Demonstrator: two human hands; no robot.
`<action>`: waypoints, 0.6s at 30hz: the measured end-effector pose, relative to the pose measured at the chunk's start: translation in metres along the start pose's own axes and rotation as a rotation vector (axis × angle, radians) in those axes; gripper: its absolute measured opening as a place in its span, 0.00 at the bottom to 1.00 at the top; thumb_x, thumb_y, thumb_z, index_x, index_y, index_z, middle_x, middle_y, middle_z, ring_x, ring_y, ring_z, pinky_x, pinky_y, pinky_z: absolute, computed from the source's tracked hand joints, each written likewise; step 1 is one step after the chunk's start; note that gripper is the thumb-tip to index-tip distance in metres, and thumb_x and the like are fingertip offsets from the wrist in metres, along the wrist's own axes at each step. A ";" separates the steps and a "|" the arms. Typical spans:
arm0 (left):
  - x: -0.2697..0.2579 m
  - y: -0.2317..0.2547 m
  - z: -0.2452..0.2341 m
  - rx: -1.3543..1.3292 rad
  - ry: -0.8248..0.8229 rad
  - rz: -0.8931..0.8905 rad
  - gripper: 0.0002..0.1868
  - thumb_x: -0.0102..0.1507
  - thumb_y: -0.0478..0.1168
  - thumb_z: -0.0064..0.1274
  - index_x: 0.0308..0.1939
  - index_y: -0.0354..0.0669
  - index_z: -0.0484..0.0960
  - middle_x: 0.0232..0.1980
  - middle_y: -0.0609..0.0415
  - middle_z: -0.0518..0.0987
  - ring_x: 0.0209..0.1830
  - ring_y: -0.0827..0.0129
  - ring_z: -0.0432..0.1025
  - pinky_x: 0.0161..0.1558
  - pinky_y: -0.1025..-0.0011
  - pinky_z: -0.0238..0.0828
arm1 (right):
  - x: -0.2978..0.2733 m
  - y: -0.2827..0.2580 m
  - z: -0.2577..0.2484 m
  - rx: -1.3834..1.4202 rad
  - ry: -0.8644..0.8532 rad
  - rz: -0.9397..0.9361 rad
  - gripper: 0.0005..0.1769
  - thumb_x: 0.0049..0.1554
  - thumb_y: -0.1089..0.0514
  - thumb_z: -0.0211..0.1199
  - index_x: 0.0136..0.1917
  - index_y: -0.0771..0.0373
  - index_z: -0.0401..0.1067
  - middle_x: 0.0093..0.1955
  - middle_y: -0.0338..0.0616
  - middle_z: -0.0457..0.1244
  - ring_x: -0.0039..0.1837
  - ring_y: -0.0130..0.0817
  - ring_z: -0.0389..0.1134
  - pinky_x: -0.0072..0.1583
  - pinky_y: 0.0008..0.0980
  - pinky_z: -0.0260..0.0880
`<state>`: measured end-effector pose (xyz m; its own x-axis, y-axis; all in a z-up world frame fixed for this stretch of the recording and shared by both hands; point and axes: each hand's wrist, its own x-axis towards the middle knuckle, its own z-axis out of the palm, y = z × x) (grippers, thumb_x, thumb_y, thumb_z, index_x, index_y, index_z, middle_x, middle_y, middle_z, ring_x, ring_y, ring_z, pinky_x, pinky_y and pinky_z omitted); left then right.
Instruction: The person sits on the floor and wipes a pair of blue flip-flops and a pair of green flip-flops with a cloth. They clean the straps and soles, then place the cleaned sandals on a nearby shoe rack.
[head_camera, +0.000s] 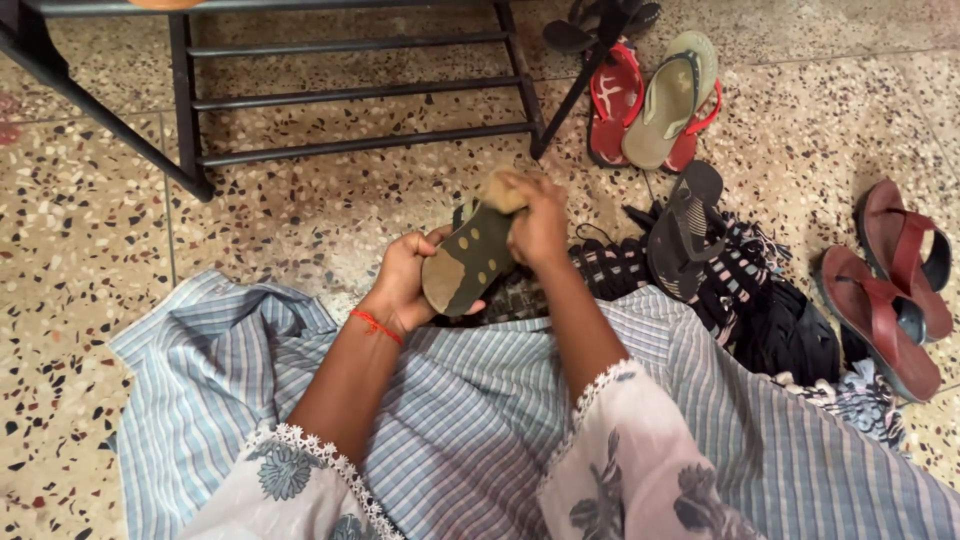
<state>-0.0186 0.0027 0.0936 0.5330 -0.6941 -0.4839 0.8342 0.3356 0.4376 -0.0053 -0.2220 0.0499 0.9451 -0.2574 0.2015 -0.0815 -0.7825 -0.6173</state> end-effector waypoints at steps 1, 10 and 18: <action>-0.001 0.001 0.000 -0.016 0.000 -0.004 0.40 0.53 0.48 0.35 0.72 0.50 0.65 0.62 0.47 0.77 0.54 0.51 0.74 0.48 0.37 0.74 | 0.003 0.009 0.000 -0.026 0.021 0.005 0.44 0.41 0.81 0.48 0.63 0.48 0.77 0.68 0.46 0.63 0.69 0.51 0.58 0.71 0.42 0.61; 0.010 -0.005 -0.007 -0.091 0.145 0.008 0.36 0.54 0.50 0.34 0.68 0.53 0.69 0.59 0.50 0.78 0.51 0.53 0.75 0.45 0.37 0.73 | -0.024 -0.010 -0.013 -0.032 -0.027 -0.054 0.39 0.48 0.78 0.48 0.65 0.50 0.78 0.63 0.46 0.66 0.63 0.50 0.65 0.69 0.43 0.65; 0.024 -0.014 -0.025 -0.178 0.160 0.048 0.28 0.69 0.55 0.36 0.59 0.38 0.78 0.54 0.41 0.81 0.50 0.54 0.80 0.48 0.52 0.82 | -0.100 -0.106 -0.036 -0.053 -0.201 -0.358 0.36 0.46 0.77 0.52 0.63 0.51 0.78 0.65 0.49 0.64 0.66 0.50 0.61 0.68 0.43 0.63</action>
<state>-0.0138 -0.0022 0.0571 0.5762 -0.5698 -0.5859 0.8118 0.4821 0.3294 -0.1023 -0.1336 0.1224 0.9592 0.1477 0.2409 0.2522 -0.8321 -0.4940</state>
